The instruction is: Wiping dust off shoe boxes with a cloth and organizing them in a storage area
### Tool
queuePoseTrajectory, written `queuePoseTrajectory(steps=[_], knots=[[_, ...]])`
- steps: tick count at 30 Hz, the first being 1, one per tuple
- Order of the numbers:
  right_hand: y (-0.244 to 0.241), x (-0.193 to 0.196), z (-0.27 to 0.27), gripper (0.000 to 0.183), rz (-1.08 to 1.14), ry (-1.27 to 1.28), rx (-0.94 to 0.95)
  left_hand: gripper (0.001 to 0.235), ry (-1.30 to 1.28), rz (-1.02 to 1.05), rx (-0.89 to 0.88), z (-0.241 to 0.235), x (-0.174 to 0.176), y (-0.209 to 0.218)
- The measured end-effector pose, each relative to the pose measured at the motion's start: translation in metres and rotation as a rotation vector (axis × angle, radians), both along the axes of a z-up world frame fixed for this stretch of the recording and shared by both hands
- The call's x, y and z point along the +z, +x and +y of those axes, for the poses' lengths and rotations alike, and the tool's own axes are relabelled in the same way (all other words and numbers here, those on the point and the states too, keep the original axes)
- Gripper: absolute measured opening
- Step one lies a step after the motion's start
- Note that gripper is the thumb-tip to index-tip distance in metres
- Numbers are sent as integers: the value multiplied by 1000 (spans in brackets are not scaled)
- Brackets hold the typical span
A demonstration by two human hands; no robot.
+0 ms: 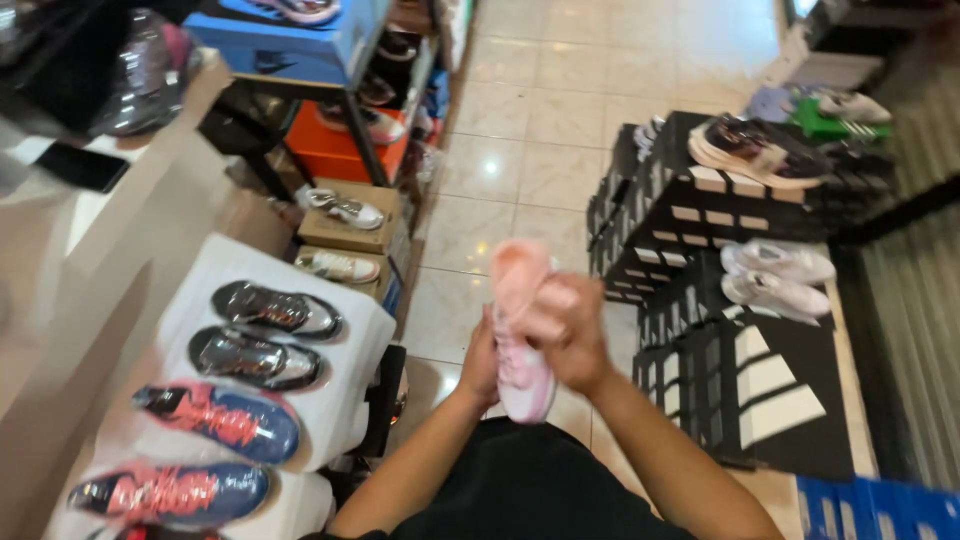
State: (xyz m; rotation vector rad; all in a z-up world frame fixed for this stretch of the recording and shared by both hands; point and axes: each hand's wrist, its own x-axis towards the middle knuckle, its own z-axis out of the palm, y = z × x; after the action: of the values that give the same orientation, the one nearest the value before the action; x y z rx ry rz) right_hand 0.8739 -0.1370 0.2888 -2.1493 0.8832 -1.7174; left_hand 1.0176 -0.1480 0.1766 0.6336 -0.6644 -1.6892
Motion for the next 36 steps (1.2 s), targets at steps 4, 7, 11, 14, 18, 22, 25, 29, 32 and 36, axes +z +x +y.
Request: queuePoseTrajectory(steps=[4,7,11,14,18,22,25,29,32,36], knots=[[18,2,23,29,111,-179,118,55,76,288,-274,-59,-33,-5],[-20,-28,-11,30,170,-261,-89,39,-88,-45,-175,-39,-28,6],[8,-16,-35,29,-180,-13,-391,50,-337,-258,-50,-28,72,16],[56,-30,23,39,-31,91,-150,87,-300,-177,-170,-52,84,34],[56,-29,9,44,-42,88,-274,62,-541,-338,-132,-84,78,45],[72,0,-7,21,-106,176,-370,62,-111,123,-304,-100,78,43],[92,-38,-7,45,152,45,-610,84,-183,169,-495,-120,-2,43],[117,12,-25,38,255,-176,-958,86,-347,-74,-571,-114,-9,44],[23,-19,-41,36,479,-200,-1043,46,-459,-522,-447,-98,58,44],[-18,30,-32,30,291,34,-911,62,-831,-628,-416,-89,113,52]])
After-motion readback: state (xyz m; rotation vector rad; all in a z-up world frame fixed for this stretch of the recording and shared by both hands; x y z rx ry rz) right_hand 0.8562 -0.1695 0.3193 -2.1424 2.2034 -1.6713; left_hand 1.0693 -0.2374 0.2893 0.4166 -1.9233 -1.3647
